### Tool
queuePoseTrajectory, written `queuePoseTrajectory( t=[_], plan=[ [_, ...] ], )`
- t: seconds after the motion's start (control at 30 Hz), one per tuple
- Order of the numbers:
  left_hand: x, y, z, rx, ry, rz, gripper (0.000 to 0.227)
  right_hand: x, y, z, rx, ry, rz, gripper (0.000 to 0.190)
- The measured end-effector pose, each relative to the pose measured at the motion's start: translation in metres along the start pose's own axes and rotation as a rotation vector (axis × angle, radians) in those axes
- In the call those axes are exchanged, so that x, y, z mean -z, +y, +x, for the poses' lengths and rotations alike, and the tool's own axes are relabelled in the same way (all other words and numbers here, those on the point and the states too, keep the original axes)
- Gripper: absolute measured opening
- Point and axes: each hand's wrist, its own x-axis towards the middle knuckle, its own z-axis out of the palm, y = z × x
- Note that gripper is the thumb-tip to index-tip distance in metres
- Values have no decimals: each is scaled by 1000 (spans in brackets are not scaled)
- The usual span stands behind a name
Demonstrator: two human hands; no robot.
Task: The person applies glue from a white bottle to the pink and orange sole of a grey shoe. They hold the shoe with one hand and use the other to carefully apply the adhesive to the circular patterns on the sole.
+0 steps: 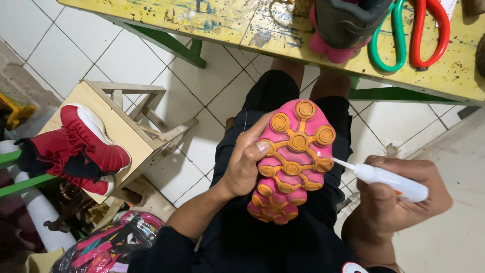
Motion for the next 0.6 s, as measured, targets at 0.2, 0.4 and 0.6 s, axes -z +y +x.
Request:
queuePoseTrajectory(
  t=[0.2,0.4,0.6],
  plan=[
    [-7,3,0,-35,57,25,69,-6,0,-1,30,-54,-54,49],
    [-11,6,1,-62,133,119,68,-3,12,-7,92,-96,-153,47],
    [-14,4,4,-94,161,125,67,-2,14,-9,106,-238,-135,42]
  ],
)
